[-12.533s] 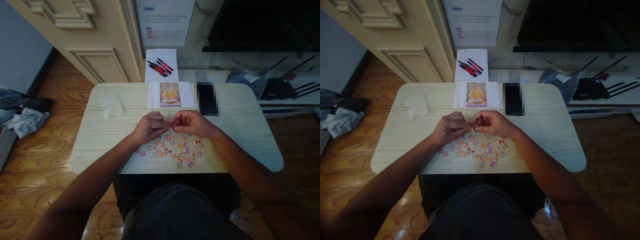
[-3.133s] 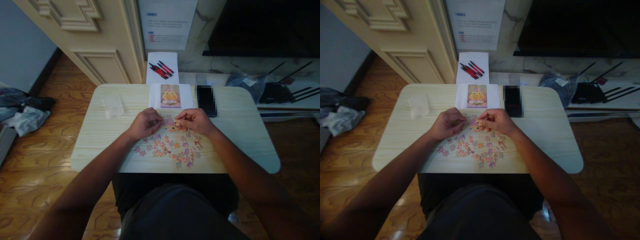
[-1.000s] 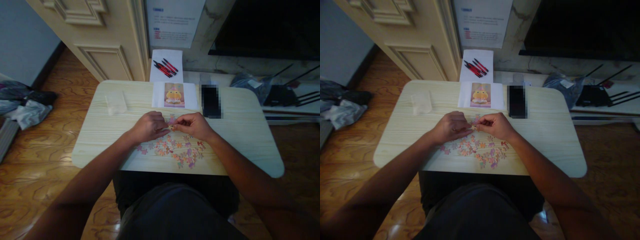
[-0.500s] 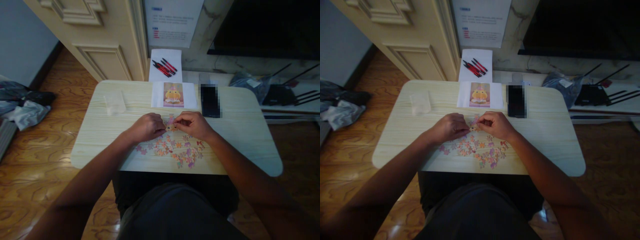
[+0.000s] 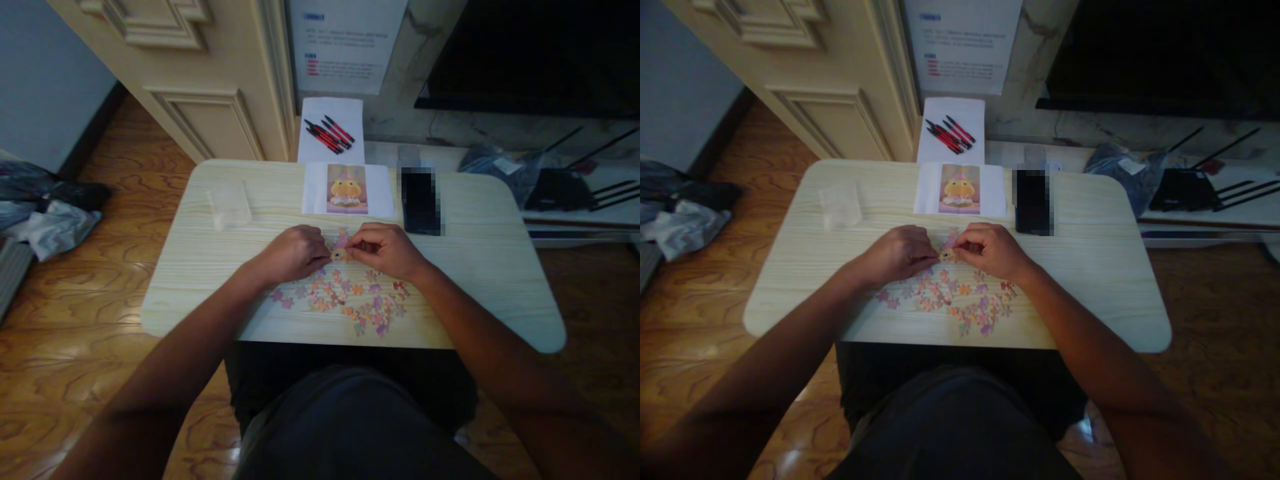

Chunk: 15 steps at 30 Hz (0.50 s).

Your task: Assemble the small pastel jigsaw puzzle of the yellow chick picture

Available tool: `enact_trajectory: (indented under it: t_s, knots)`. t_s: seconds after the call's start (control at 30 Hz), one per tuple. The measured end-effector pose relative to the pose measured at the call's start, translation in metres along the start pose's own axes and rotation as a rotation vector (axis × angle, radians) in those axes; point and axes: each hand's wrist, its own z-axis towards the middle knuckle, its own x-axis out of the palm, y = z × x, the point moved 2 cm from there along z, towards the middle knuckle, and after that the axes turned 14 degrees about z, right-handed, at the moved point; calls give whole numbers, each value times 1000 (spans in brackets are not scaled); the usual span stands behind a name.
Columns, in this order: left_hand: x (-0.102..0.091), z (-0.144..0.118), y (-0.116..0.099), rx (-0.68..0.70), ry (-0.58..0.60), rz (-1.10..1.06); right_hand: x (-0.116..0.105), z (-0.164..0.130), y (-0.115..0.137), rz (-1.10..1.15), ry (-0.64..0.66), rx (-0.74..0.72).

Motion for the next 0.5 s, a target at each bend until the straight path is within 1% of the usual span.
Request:
enact_trajectory:
  t_s: [0.13, 0.33, 0.5]
  knots:
    - [-1, 0, 0, 0, -4, -9, 0, -1, -1, -1, 19, 5]
    - [-1, -1, 1, -16, 4, -41, -1, -1, -3, -41, 33, -26]
    - [-4, -2, 1, -3, -28, -79, -1, -2, -2, -52, 68, -38]
